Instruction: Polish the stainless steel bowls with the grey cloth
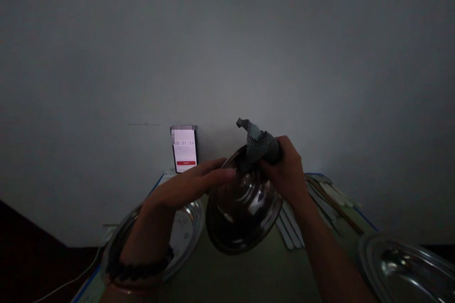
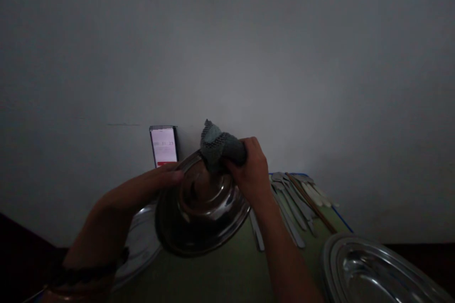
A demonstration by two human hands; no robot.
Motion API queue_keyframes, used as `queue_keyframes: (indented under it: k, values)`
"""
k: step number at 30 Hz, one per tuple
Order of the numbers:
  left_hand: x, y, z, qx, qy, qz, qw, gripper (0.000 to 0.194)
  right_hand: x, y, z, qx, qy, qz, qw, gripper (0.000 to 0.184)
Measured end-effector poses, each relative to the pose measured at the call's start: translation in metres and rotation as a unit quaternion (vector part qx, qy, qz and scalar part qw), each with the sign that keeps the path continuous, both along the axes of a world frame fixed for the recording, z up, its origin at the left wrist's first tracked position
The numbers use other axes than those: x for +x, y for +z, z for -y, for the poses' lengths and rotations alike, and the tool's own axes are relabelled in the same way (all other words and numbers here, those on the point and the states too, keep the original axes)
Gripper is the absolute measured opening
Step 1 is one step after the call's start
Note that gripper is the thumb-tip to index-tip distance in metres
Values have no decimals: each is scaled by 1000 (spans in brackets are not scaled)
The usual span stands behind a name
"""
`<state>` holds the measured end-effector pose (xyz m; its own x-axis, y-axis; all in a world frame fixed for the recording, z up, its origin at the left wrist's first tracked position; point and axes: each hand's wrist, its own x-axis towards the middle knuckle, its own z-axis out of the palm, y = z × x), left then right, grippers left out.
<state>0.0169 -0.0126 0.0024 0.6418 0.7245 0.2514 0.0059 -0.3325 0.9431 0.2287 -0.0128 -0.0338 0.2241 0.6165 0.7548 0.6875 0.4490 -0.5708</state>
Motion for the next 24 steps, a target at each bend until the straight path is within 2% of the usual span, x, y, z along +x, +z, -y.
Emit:
queue_keyframes:
  k: [3,7,10,12,16,18,22,24]
  values:
    - [0,2,0,10,-15,-51,999,33,2,-5,-5,2,-9,-42,999,27]
    - [0,5,2,7,-19,-2,1000,50,4,-16,-16,-2,8,-108,994,34]
    - [3,3,1,7,-1,55,998,59,-1,-25,-22,-36,10,-128,991,39]
    - [5,-1,-2,9,11,99,995,67,-5,-29,-24,-34,-30,-111,993,49]
    - [9,-7,-8,-22,19,131,991,77,-6,-25,-20,76,-158,-26,984,66]
    - [10,-8,-8,-30,7,129,991,73,-4,-22,-17,86,-175,16,981,56]
    - [10,-8,-8,-13,0,101,995,68,-7,-22,-16,15,-172,89,981,24]
    - [12,-7,-7,-14,14,92,996,65,-12,-24,-15,4,-173,114,978,21]
